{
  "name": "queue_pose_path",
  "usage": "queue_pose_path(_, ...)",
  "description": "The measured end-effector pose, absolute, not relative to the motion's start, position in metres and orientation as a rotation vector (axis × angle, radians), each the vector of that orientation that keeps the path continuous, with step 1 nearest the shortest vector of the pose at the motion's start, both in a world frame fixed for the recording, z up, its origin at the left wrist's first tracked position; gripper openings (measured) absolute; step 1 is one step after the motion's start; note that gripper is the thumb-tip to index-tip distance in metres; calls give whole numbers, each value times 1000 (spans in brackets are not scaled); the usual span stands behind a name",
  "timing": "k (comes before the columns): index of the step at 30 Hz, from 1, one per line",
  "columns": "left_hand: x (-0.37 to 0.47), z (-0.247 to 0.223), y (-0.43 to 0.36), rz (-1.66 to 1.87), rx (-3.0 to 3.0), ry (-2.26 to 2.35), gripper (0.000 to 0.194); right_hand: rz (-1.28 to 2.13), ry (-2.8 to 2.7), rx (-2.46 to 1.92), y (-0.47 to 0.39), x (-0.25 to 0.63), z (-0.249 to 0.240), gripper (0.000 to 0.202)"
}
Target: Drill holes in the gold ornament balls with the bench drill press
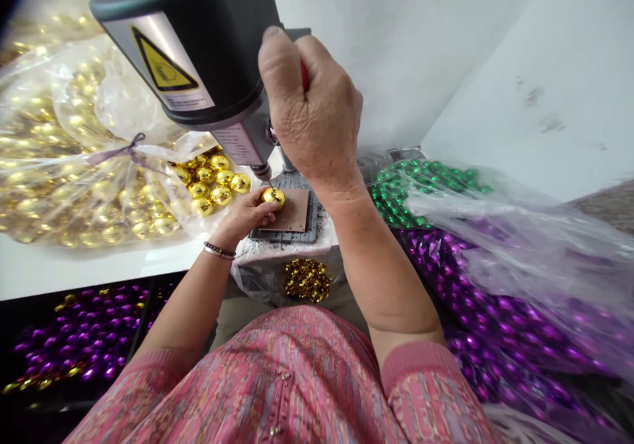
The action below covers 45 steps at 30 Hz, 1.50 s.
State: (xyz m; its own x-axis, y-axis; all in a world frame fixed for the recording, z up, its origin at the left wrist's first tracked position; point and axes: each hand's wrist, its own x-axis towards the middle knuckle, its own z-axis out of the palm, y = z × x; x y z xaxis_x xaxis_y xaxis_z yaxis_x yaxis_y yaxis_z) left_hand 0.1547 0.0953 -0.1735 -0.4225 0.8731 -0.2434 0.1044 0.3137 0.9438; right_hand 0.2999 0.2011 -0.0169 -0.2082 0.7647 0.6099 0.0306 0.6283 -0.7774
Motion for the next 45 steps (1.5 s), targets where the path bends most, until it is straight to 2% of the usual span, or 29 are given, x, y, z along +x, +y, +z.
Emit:
queue_pose_path(3, 160, -174, 99, 1093, 1013, 1926, 66, 764, -1651, -637, 202, 300, -17, 39)
queue_pose_path(10, 166, -174, 104, 1017, 1188, 2099, 67, 760, -1684, -611, 193, 313, -29, 36)
queue_pose_path(15, 166, -176, 102, 1057, 1207, 2047, 60, 772, -1822, -581, 179, 333, -48, 21)
queue_pose_path(21, 166, -176, 102, 1061, 1240, 2051, 58, 832, -1919, -588, 171, 341, -63, 23)
queue_pose_path(27, 164, -181, 102, 1073, 1258, 2037, 57, 655, -1861, -668, 168, 334, -79, 44)
queue_pose_path(42, 165, -188, 102, 1122, 1254, 2023, 54, 384, -1774, -577, 175, 325, -131, 30)
queue_pose_path(45, 165, -189, 102, 1118, 1265, 2015, 48, 391, -1768, -536, 177, 322, -141, 28)
